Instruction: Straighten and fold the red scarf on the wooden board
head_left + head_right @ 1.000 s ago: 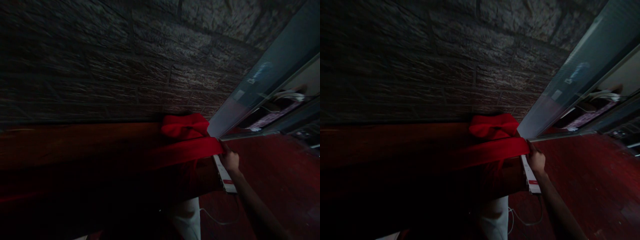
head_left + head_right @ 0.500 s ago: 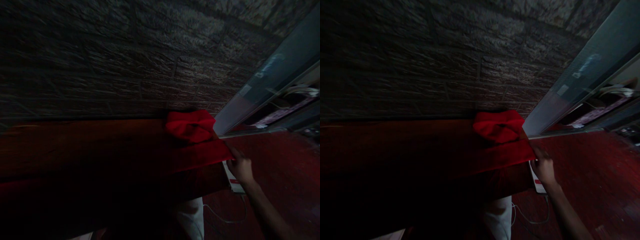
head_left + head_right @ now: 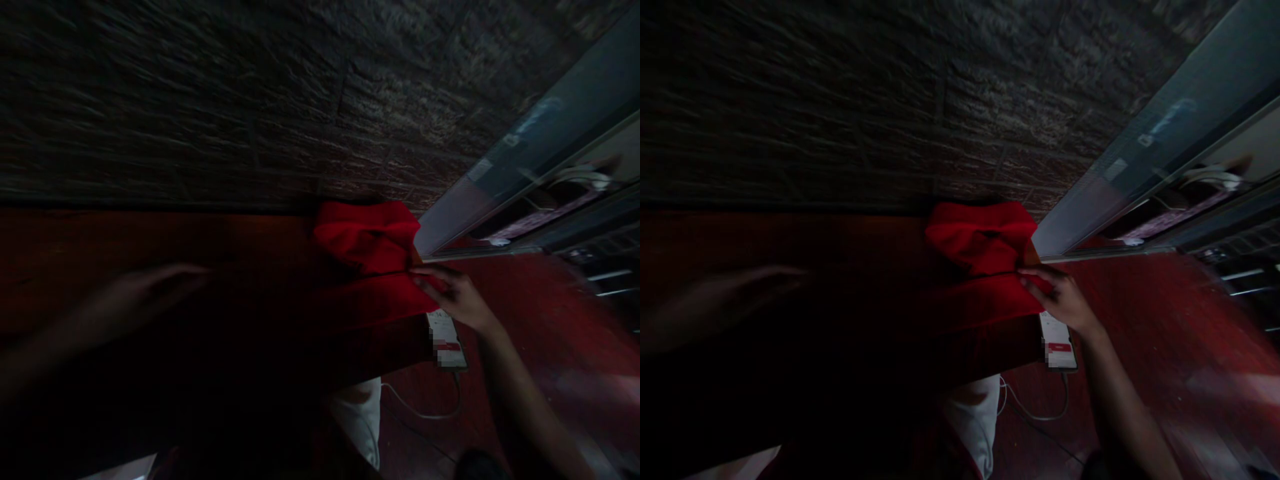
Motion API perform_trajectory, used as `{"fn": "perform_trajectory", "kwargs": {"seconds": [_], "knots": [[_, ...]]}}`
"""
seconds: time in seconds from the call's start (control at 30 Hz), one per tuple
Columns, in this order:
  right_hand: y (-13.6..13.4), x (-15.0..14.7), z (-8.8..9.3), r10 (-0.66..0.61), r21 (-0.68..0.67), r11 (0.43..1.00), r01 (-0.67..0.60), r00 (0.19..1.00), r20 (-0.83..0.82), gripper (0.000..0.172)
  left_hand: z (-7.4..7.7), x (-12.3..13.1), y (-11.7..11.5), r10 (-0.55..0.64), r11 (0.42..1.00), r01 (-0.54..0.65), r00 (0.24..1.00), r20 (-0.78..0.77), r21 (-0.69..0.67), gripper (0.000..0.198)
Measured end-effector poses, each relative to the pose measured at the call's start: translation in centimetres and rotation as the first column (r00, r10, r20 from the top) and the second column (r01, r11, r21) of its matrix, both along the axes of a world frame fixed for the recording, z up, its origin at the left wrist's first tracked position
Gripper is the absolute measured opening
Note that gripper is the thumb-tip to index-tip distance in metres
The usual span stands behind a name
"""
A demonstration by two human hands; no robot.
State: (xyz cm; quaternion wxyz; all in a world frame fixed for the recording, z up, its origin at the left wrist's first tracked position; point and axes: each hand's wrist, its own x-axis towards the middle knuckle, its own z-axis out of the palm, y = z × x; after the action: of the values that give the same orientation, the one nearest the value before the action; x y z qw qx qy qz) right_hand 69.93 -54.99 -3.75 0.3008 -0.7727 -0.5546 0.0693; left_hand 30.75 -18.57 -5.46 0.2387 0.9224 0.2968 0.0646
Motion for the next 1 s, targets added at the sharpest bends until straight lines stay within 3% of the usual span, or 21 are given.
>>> {"fn": "perform_trajectory", "kwargs": {"seconds": [0.1,0.17,0.37,0.5,0.67,0.87,1.0], "knots": [[1.2,1.4,-1.1,0.028,-0.010,1.000,-0.028,0.999,-0.037,0.022,-3.1,4.8,-3.5,-0.218,0.962,0.225,0.974,0.063,-0.155,0.046],[1.1,1.9,-1.8,0.006,0.003,1.000,-0.006,0.997,-0.073,0.024,-4.4,6.7,-5.4,-0.312,0.929,0.331,0.941,0.129,-0.168,0.041],[0.2,2.3,-2.7,-0.049,-0.004,0.999,0.049,0.987,-0.153,0.029,-6.3,6.4,-6.3,-0.299,0.934,0.331,0.930,0.211,-0.133,0.035],[0.7,2.6,-2.6,-0.008,-0.022,1.000,0.004,0.986,-0.166,0.031,-6.6,7.4,-6.5,-0.397,0.897,0.428,0.890,0.225,-0.110,0.033],[0.9,3.3,-2.4,0.018,-0.036,0.999,-0.026,0.982,-0.188,0.028,-5.8,10.5,-8.3,-0.426,0.875,0.470,0.862,0.277,-0.116,0.031],[0.3,4.2,-2.3,0.046,-0.102,0.992,-0.070,0.974,-0.221,0.031,-5.6,12.6,-9.3,-0.366,0.880,0.429,0.885,0.287,-0.203,0.030],[0.3,4.4,-2.0,-0.005,-0.083,0.996,-0.014,0.976,-0.218,0.032,-5.6,12.7,-9.2,-0.320,0.898,0.372,0.919,0.230,-0.235,0.033]]}}
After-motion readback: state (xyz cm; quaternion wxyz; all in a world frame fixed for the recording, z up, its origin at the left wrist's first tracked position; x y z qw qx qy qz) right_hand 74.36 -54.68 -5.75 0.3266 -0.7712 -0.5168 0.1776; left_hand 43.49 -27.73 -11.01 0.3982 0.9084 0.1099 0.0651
